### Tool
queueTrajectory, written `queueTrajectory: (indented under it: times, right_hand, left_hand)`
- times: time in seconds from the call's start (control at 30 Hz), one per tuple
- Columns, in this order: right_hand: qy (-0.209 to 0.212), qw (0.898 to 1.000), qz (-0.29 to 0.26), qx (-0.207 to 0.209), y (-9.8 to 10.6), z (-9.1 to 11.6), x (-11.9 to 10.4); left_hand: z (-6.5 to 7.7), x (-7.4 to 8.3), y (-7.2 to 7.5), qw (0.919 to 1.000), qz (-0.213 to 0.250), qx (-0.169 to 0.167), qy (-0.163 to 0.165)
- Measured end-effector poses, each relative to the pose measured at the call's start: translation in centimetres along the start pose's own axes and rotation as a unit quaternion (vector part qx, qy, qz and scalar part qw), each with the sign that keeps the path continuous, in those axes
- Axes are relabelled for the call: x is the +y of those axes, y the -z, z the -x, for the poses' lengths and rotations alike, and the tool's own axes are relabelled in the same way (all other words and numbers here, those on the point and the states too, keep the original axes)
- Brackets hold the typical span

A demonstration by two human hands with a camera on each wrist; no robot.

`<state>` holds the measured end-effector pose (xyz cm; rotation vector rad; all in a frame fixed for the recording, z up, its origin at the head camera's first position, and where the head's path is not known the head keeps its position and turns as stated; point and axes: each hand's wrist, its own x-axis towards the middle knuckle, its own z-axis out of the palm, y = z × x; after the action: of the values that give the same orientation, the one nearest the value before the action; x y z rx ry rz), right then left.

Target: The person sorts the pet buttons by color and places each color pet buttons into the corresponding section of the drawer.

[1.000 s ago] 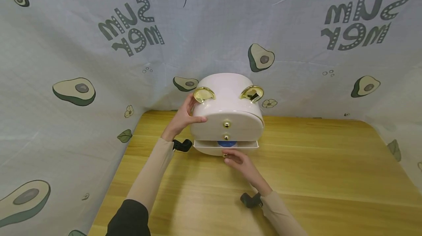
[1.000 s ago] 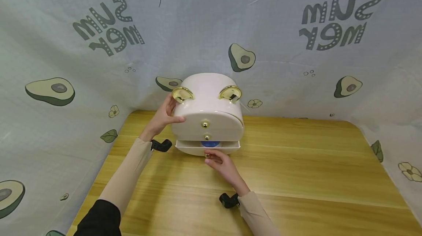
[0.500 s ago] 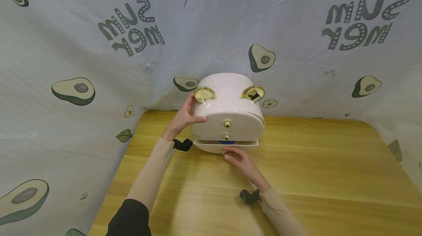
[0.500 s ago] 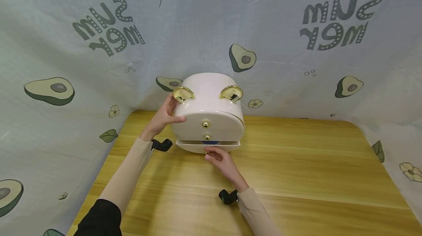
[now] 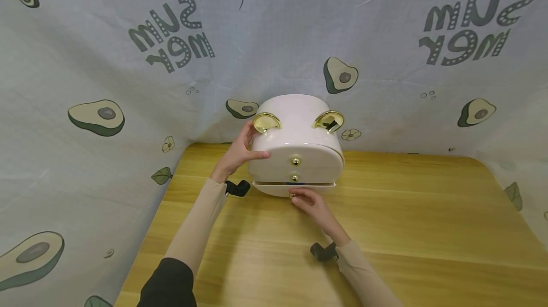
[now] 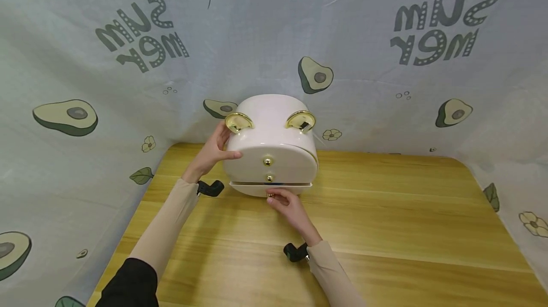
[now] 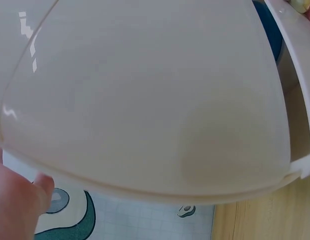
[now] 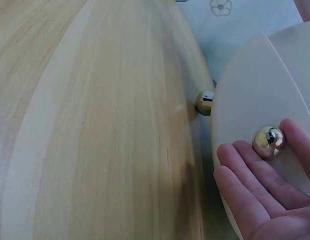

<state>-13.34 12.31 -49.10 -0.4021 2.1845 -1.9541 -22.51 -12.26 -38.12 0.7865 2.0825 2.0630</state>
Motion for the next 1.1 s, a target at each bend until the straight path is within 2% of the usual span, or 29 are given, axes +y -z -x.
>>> queueTrajectory:
  times: [0.4,0.63,1.1]
  right_hand:
    - [0.000,1.000,0.000,-0.005,0.1,-0.6,0.1]
    - [-0.001,1.000,-0.014,-0.011,0.2,-0.6,0.0]
    - [-0.004,1.000,-0.021,-0.008,0.3,-0.7,-0.2]
  left_hand:
    - [0.0,0.5,0.0,0.9996,-0.003,0.001,0.029]
    - [0.7,2.8,-0.6,0.9994,-0.006,-0.004,0.034]
    - [0.7,3.1,-0.7,0.9993,-0.013,-0.005,0.035]
